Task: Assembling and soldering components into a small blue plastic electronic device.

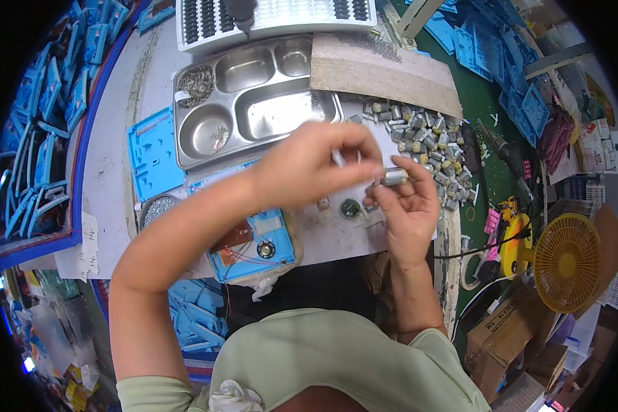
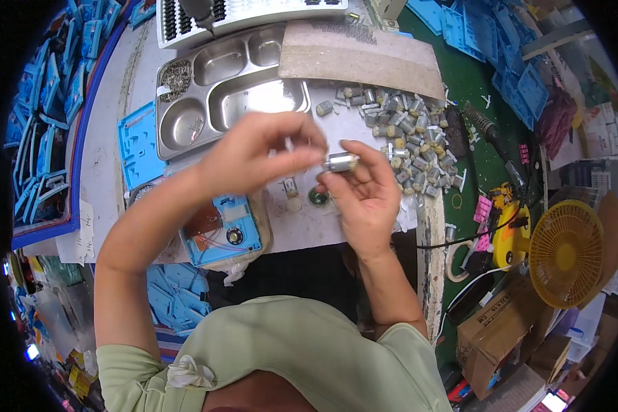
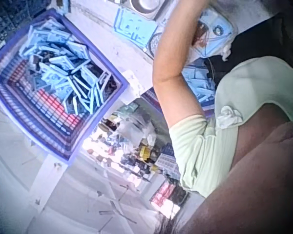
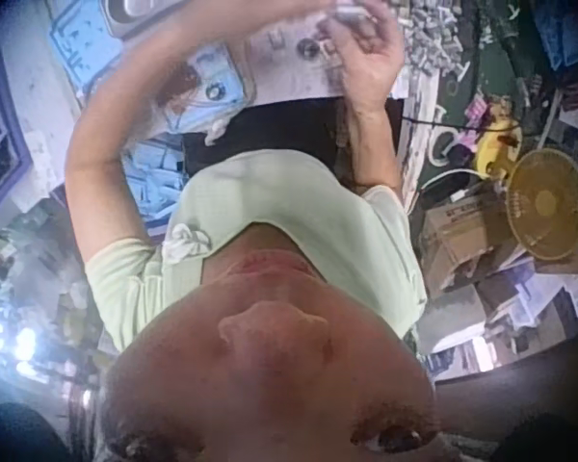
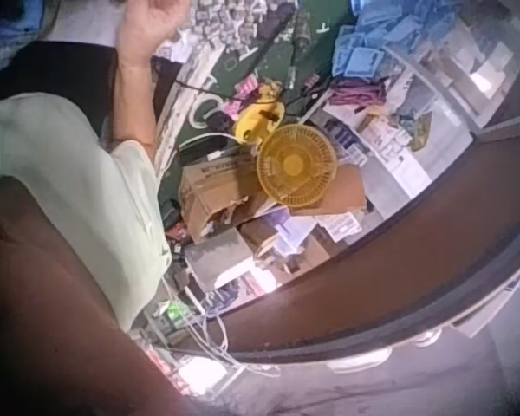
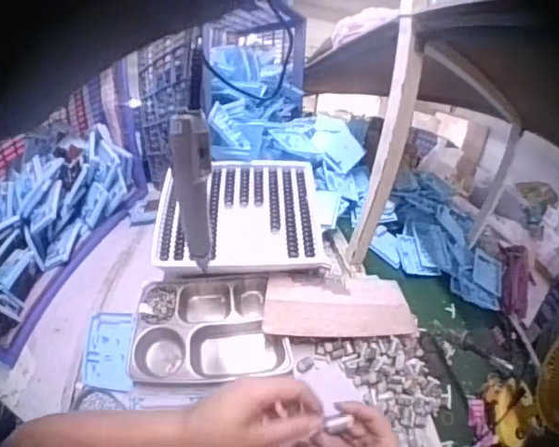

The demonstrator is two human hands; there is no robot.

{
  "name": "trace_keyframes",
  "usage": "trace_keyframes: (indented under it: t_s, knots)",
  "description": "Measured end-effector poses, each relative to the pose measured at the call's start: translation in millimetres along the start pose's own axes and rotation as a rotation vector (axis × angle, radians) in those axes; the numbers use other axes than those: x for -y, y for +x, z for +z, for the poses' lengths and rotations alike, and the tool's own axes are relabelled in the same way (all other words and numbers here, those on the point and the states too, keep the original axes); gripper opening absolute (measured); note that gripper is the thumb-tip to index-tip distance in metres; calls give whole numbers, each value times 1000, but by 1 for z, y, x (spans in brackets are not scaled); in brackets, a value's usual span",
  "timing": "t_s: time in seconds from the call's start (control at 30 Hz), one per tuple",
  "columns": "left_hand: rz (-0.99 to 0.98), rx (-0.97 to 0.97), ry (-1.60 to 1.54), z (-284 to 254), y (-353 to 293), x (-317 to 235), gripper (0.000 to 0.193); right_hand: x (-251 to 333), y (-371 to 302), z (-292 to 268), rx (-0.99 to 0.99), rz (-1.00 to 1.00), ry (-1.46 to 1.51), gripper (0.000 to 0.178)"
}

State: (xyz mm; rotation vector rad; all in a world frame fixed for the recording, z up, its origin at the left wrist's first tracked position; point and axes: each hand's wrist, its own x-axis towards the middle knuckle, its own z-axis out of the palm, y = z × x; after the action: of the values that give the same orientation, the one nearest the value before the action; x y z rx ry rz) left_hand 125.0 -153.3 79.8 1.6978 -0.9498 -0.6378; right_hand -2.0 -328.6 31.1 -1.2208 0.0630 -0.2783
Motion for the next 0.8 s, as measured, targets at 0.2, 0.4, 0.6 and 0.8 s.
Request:
trace_keyframes:
  t_s: [0.2, 0.4, 0.6, 0.8]
  knots:
    - [4, -238, 1271, -32, 54, 76, 63, 6, 5, -19, 8, 19, -42, 49]
    - [-39, -223, 1159, 1, 36, 57, 53, -3, -1, -32, -3, 13, -56, 50]
    - [-32, -527, 1119, -44, 47, 85, 28, -1, -4, -23, 38, -6, -75, 51]
    - [32, -621, 729, -112, 77, 150, 28, -10, -9, -11, 118, 96, -70, 52]
